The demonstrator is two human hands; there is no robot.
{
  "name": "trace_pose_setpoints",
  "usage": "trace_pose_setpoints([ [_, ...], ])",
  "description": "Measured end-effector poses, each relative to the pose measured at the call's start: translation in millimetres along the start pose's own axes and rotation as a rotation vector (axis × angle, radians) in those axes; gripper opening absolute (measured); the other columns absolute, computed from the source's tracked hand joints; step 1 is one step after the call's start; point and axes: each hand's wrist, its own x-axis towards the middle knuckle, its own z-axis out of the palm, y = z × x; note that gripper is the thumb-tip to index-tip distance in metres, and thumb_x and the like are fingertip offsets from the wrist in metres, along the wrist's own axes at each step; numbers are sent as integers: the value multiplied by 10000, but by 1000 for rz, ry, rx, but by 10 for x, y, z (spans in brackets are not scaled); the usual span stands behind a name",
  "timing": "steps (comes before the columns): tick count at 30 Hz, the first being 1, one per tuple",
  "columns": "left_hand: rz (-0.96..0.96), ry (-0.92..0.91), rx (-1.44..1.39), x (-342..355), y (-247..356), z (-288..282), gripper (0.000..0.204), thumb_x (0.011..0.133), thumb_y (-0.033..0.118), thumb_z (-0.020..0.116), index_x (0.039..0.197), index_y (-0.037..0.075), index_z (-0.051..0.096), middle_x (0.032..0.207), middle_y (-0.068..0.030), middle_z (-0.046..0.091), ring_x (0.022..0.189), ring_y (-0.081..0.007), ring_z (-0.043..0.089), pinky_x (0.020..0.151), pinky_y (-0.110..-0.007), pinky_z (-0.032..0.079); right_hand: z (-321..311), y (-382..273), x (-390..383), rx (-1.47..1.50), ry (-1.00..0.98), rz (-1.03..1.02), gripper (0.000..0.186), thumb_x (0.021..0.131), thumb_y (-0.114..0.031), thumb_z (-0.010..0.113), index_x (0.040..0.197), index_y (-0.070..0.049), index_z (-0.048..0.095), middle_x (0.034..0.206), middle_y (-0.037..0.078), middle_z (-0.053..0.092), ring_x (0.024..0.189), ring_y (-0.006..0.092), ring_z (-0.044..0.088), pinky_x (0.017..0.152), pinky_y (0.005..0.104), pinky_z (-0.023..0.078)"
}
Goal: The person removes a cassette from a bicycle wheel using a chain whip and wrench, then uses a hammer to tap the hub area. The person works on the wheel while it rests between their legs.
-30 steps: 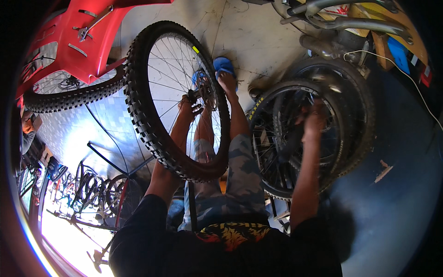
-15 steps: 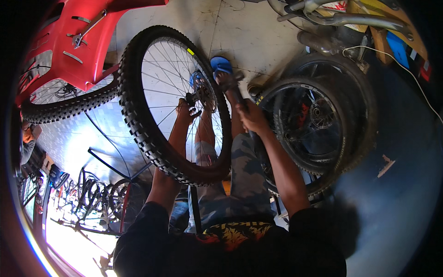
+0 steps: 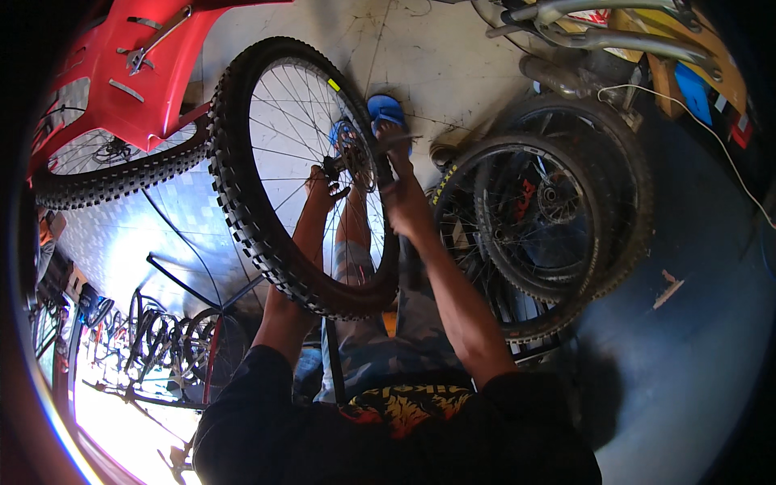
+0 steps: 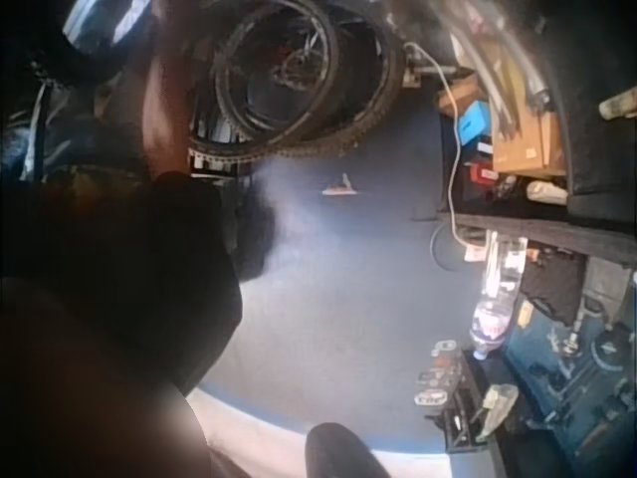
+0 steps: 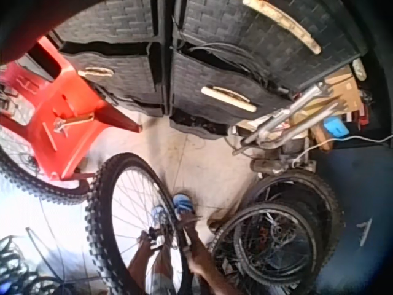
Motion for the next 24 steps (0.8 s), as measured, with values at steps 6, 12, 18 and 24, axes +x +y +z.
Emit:
trace_pose_setpoints([
  [6, -13, 199, -27, 65, -169, -949, 261, 990, 337, 461, 1117, 115, 515, 1002, -101, 455, 889, -272, 502, 807, -568, 625, -265, 104, -54, 426, -325, 380, 413, 991, -346, 596, 1283, -59, 540, 1210, 298, 623, 1136, 493, 593, 893, 552, 484],
  [12, 195, 7, -128, -282, 69, -1910, 451, 998, 492, 536, 1234, 115, 610, 1000, -86, 636, 775, -209, 652, 693, -390, 592, -796, 919, -580, 257, 120, 448, 433, 1015, -362, 583, 1248, 1, 543, 1056, 281, 670, 1010, 507, 636, 842, 555, 501],
  [18, 724, 291, 129, -2182, 1102, -1686, 427, 1025, 536, 531, 1088, 115, 570, 886, -61, 550, 666, -180, 610, 526, -328, 570, -1540, 1407, -1717, 51, -230, 610, 627, 1035, -319, 533, 1575, -94, 308, 1264, 318, 636, 1093, 486, 645, 903, 553, 499],
  [24, 1158, 0, 7, -3869, 2145, -939, 394, 1059, 414, 536, 1032, 23, 586, 839, -69, 582, 647, -144, 623, 492, -287, 551, -1910, 1239, -2619, 155, -373, 586, 557, 998, -266, 582, 1458, -1, 415, 891, 269, 699, 611, 375, 690, 538, 490, 555],
])
